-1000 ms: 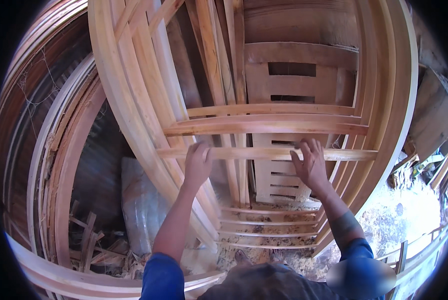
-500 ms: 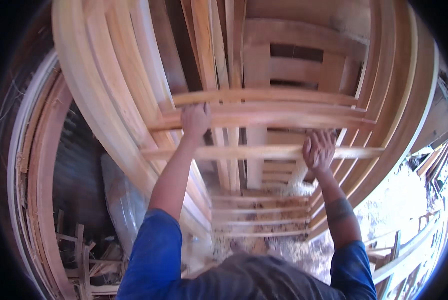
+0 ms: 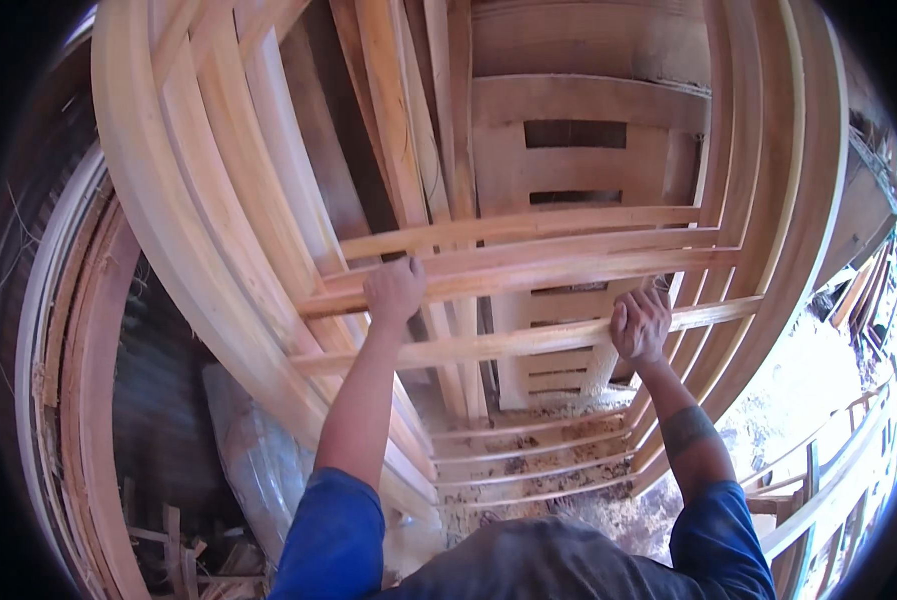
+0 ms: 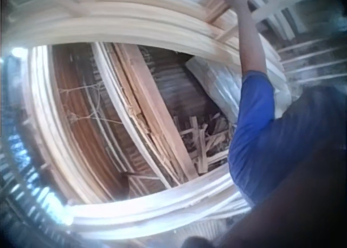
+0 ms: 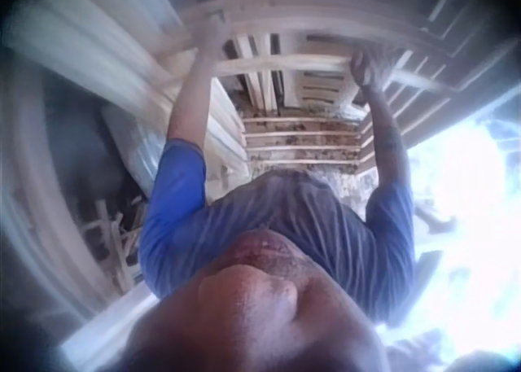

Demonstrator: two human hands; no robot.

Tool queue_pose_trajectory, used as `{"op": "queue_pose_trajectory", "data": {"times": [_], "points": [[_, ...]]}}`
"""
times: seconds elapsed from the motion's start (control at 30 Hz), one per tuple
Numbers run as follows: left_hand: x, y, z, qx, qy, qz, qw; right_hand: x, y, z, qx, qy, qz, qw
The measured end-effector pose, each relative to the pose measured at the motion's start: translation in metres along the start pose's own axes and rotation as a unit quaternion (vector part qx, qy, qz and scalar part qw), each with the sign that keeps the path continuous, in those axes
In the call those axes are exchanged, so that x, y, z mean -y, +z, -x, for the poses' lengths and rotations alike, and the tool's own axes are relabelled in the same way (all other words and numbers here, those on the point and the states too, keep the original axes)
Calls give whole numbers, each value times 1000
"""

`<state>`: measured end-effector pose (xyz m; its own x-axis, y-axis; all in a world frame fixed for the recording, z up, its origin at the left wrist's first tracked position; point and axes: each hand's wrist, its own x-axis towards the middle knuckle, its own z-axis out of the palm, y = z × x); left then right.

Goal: The person uses a circular saw to cut a wooden board, hammers it into a large frame with a hammer, and then organizes several wooden window frames in a storage area.

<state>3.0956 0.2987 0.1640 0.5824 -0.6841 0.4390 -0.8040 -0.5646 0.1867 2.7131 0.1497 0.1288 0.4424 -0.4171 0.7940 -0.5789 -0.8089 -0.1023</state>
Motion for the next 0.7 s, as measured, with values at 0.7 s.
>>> {"op": "queue_pose_trajectory", "data": {"times": [0.7], "points": [[9, 7, 10, -45, 14, -36, 998, -1, -7, 6, -24, 2, -20, 1000]]}}
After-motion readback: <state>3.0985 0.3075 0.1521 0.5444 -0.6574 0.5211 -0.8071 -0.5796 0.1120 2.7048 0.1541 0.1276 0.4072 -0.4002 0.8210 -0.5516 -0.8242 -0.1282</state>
